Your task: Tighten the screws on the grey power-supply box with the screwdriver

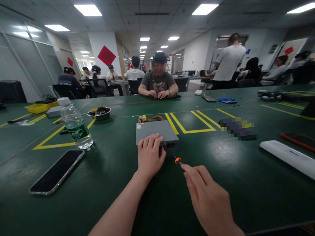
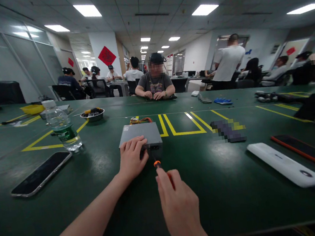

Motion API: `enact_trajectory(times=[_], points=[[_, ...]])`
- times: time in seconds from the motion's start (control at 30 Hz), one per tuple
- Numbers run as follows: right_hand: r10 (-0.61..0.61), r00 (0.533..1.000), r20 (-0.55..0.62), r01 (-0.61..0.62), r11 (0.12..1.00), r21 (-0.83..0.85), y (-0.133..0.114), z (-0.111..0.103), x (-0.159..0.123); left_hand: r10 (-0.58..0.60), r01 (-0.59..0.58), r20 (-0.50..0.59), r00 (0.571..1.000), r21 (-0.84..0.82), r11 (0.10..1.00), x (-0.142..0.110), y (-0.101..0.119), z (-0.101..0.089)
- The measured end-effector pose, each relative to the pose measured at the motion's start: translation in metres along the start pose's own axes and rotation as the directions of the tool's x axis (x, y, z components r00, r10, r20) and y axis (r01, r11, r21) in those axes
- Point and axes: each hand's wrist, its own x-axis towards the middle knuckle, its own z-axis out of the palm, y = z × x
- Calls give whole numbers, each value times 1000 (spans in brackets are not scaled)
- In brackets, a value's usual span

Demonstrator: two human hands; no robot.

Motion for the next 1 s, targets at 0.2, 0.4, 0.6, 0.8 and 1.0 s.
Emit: enact_trajectory(times=[0.2,0.4,0.6,0.8,1.0], points=[[-43,996,82,40,998,41,-8,-1,-6,4,-4,15,1000,38,999,-1,2,-2],[-14,997,78,14,1000,4,-5,-2,-7,19,-20,16,1000,65,998,-5,6,-9],[61,995,73,-62,998,12,-16,-8,-19,18,-20,33,999,63,998,-11,11,-20],[69,996,47,-72,995,72,-30,-12,-32,29,-32,53,998,53,998,-23,16,-34],[189,981,32,-191,975,112,-23,-19,-33,18,-17,-3,1000,72,997,-32,21,-34]])
